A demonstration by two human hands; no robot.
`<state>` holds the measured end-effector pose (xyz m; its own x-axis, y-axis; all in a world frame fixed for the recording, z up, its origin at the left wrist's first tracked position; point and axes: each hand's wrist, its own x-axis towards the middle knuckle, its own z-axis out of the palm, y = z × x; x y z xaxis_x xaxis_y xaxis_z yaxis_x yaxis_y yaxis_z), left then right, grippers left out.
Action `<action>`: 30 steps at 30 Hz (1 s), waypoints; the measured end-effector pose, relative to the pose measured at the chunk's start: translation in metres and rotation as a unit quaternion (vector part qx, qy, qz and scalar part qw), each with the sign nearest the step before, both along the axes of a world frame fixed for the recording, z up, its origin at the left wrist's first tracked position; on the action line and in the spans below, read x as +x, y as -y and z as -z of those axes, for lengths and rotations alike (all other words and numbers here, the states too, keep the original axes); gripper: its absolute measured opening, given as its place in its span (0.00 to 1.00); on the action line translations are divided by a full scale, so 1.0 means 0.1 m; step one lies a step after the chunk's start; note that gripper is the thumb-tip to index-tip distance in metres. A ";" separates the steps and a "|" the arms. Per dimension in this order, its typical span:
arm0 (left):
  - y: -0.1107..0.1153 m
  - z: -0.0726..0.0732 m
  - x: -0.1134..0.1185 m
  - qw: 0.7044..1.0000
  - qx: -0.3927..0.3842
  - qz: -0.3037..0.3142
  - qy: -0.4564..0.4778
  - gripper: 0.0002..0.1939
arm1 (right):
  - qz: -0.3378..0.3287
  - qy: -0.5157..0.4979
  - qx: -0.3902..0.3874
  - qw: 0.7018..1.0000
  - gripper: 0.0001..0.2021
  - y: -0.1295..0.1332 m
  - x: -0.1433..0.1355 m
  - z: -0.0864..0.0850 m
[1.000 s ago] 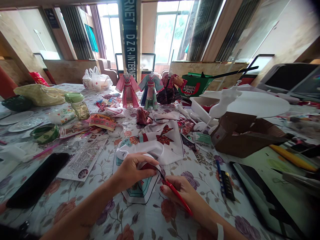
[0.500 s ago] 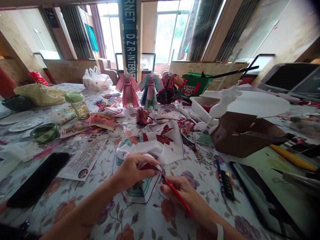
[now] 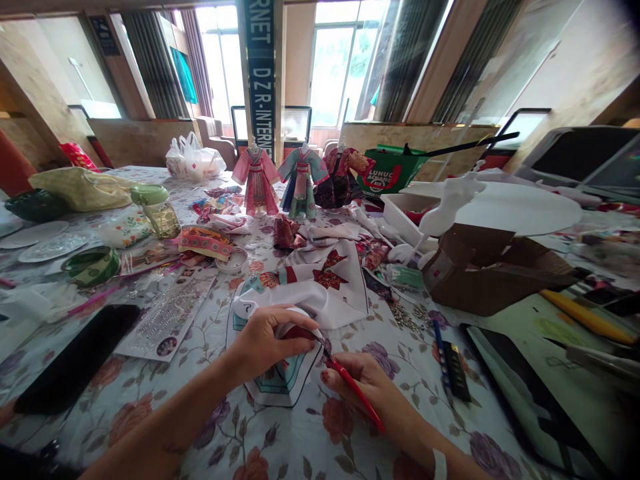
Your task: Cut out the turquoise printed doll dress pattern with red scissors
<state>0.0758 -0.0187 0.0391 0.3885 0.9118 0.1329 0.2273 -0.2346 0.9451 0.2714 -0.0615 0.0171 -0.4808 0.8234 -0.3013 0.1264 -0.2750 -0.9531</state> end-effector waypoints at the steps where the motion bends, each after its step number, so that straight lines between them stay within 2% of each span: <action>1: 0.00 0.00 0.00 1.000 0.000 0.000 0.000 0.10 | 0.002 -0.002 0.001 1.000 0.20 0.00 0.00 0.00; 7: 0.00 0.02 0.00 1.000 -0.011 0.000 0.009 0.11 | 0.004 0.010 0.018 1.000 0.21 0.00 -0.01 0.01; 11: -0.05 0.02 -0.07 0.997 -0.054 0.020 0.048 0.19 | 0.022 0.040 0.048 0.998 0.25 -0.01 0.03 -0.03; 14: -0.12 0.02 -0.16 0.996 -0.055 0.045 0.054 0.22 | 0.039 0.049 0.065 0.996 0.26 -0.03 0.08 -0.09; 17: -0.19 0.05 -0.23 0.996 -0.058 0.052 0.053 0.23 | 0.019 0.043 0.075 0.996 0.26 -0.06 0.13 -0.12; 22: -0.25 0.10 -0.27 0.995 -0.075 0.025 0.054 0.26 | 0.002 0.044 0.069 0.997 0.26 -0.08 0.18 -0.11; 26: -0.26 0.07 -0.26 0.994 -0.080 0.014 0.068 0.24 | 0.007 0.048 0.058 0.997 0.26 -0.07 0.18 -0.12; 30: -0.22 0.05 -0.19 0.988 -0.076 -0.001 0.137 0.17 | 0.009 0.049 0.062 0.997 0.26 -0.08 0.16 -0.11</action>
